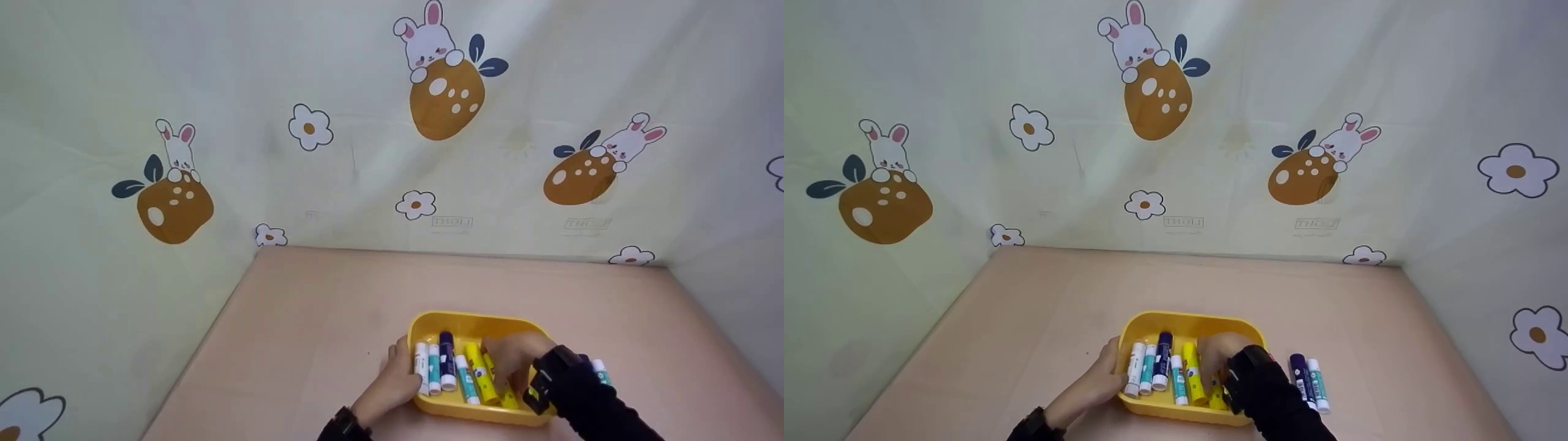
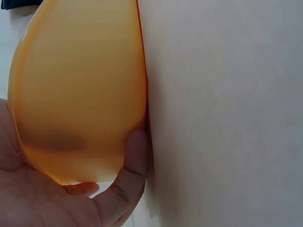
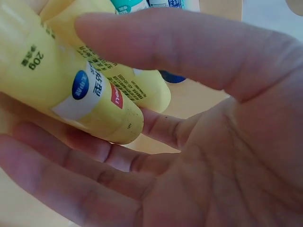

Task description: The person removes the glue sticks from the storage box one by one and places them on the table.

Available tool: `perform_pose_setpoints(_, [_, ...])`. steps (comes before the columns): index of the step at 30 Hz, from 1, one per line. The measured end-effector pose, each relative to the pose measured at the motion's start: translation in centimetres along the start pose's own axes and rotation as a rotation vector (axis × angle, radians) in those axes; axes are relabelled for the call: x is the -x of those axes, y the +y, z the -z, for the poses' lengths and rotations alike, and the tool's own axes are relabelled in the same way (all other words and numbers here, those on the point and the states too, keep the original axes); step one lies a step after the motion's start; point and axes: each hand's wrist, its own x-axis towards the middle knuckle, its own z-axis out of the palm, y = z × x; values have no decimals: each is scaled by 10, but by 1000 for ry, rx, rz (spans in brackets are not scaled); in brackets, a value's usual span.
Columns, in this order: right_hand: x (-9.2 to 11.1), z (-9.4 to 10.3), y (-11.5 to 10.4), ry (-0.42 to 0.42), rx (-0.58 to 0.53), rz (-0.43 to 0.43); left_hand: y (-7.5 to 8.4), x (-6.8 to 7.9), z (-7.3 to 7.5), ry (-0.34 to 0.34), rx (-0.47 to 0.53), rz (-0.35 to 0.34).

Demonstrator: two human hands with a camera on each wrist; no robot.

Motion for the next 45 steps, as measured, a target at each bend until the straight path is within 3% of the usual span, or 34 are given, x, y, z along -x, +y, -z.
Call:
perform_pose_setpoints(5, [0, -1, 3, -20, -36, 27, 1, 0, -1, 11, -15, 1])
perform_pose_setpoints(13, [-1, -1, 2, -46, 0, 42, 0, 1, -1, 10, -30, -31])
perform_pose_setpoints(21, [3, 1, 2, -17, 17, 37, 0, 1, 0, 9, -24, -32])
perform_pose_setpoints(30, [16, 7, 2, 21, 65, 137, 0, 1, 1, 17, -21, -28])
perform_pose_setpoints(37, [30, 15, 8, 48, 14, 197, 1, 1, 1, 21, -33, -8])
perform_pose_setpoints(45, [54, 25, 28, 146, -88, 305, 0, 2, 1, 21, -51, -33])
